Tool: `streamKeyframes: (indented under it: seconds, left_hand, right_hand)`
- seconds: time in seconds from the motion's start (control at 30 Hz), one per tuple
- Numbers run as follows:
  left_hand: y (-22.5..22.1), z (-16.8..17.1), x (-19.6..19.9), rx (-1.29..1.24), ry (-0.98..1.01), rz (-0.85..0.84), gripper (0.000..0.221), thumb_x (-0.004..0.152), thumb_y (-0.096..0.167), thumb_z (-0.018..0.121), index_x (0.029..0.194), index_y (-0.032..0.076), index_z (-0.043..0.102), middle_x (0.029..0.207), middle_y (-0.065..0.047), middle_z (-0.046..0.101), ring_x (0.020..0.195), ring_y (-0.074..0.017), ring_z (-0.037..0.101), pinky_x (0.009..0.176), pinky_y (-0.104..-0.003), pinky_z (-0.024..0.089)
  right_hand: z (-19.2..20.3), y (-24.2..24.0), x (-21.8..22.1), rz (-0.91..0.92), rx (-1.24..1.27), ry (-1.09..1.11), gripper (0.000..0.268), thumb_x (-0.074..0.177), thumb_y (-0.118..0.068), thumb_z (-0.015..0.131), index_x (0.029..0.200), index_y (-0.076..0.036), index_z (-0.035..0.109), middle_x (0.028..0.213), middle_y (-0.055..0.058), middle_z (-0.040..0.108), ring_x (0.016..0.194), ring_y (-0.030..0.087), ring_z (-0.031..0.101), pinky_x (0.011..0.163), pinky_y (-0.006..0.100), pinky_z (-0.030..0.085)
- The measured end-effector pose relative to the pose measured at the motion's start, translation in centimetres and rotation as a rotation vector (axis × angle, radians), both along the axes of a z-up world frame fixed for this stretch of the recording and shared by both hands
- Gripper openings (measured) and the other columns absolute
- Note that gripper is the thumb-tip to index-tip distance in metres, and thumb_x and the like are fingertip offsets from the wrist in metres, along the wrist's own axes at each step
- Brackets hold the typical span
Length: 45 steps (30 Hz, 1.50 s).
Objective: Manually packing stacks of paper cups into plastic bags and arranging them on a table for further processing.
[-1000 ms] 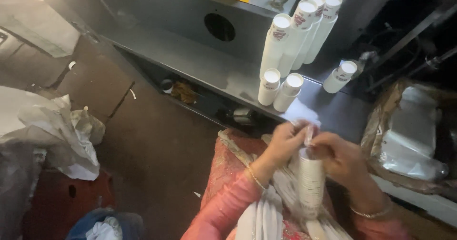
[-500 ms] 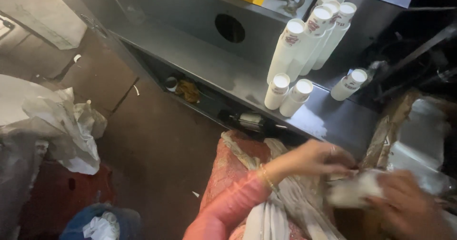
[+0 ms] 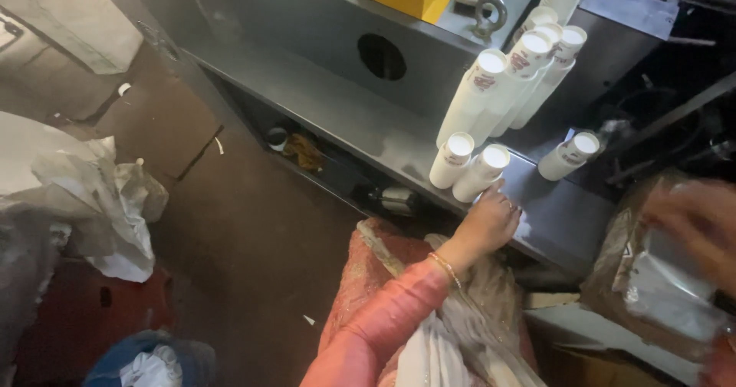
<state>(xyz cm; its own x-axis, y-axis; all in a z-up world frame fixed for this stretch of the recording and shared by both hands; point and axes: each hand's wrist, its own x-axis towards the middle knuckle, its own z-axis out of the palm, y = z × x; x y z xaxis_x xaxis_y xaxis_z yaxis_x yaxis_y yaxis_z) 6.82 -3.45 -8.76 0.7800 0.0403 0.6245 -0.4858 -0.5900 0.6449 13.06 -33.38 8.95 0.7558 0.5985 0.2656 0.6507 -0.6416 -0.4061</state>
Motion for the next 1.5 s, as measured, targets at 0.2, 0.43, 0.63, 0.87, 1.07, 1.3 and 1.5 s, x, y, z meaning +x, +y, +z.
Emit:
streamKeyframes:
  seconds: [0.2, 0.43, 0.63, 0.87, 1.07, 1.3, 1.5]
  left_hand:
    - [1.4, 0.9, -1.5, 0.0, 0.037, -0.015, 0.017, 0.092, 0.012, 0.068, 0.081, -0.001, 0.065, 0.094, -0.023, 0.065, 0.126, -0.0487, 0.057, 0.111, -0.052, 0.045]
    - [2.0, 1.4, -3.1, -0.055, 0.088, -0.124, 0.013, 0.094, 0.011, 0.066, 0.087, -0.001, 0.067, 0.098, -0.022, 0.066, 0.114, -0.0413, 0.062, 0.101, -0.047, 0.05]
    - [1.9, 3.0, -4.3, 0.11, 0.181, -0.138, 0.016, 0.101, 0.016, 0.06, 0.101, 0.002, 0.067, 0.099, -0.017, 0.069, 0.099, -0.036, 0.066, 0.086, -0.046, 0.054]
    - [2.2, 4.6, -5.1, 0.017, 0.294, -0.077, 0.022, 0.104, 0.023, 0.054, 0.106, 0.006, 0.067, 0.094, -0.018, 0.07, 0.086, -0.04, 0.067, 0.074, -0.049, 0.053]
    - [2.8, 6.6, -5.1, 0.037, 0.343, -0.037, 0.021, 0.104, 0.024, 0.056, 0.103, 0.005, 0.064, 0.088, -0.018, 0.069, 0.082, -0.0403, 0.067, 0.071, -0.05, 0.053]
    - [1.7, 8.3, -5.1, -0.056, 0.253, 0.025, 0.025, 0.101, 0.022, 0.064, 0.114, 0.002, 0.062, 0.1, -0.022, 0.068, 0.088, -0.0415, 0.068, 0.076, -0.048, 0.055]
    - [0.6, 10.0, -3.3, -0.194, 0.131, 0.051, 0.056, 0.087, 0.027, 0.079, 0.13, 0.0, 0.057, 0.113, -0.021, 0.067, 0.102, -0.0388, 0.068, 0.086, -0.043, 0.055]
  right_hand:
    - [12.0, 20.5, 4.6, 0.167, 0.075, -0.299, 0.027, 0.096, -0.021, 0.084, 0.115, -0.003, 0.074, 0.113, 0.014, 0.074, 0.091, 0.022, 0.073, 0.079, 0.032, 0.058]
    - [9.9, 24.6, 10.4, 0.355, 0.043, -0.323, 0.031, 0.087, -0.02, 0.087, 0.105, -0.002, 0.07, 0.127, 0.014, 0.069, 0.106, 0.028, 0.072, 0.083, 0.037, 0.06]
    - [10.4, 24.4, 10.1, 0.37, 0.037, -0.24, 0.028, 0.091, -0.019, 0.085, 0.093, -0.001, 0.063, 0.124, 0.01, 0.07, 0.102, 0.025, 0.072, 0.084, 0.037, 0.059]
    - [11.1, 24.0, 10.4, 0.419, 0.011, -0.291, 0.025, 0.089, -0.021, 0.084, 0.096, -0.002, 0.068, 0.114, 0.01, 0.072, 0.102, 0.029, 0.072, 0.087, 0.037, 0.057]
    - [13.5, 21.8, 9.1, 0.316, -0.277, -0.274, 0.031, 0.084, -0.026, 0.083, 0.103, -0.006, 0.069, 0.102, 0.01, 0.068, 0.086, 0.029, 0.07, 0.074, 0.042, 0.054]
    - [14.6, 18.6, 7.2, 0.21, -0.47, -0.133, 0.029, 0.084, -0.027, 0.081, 0.103, -0.007, 0.072, 0.101, 0.007, 0.069, 0.079, 0.024, 0.072, 0.068, 0.037, 0.056]
    - [13.6, 14.3, 4.0, 0.089, -0.539, -0.024, 0.029, 0.083, -0.031, 0.084, 0.091, -0.005, 0.073, 0.118, 0.001, 0.076, 0.082, 0.014, 0.071, 0.072, 0.028, 0.058]
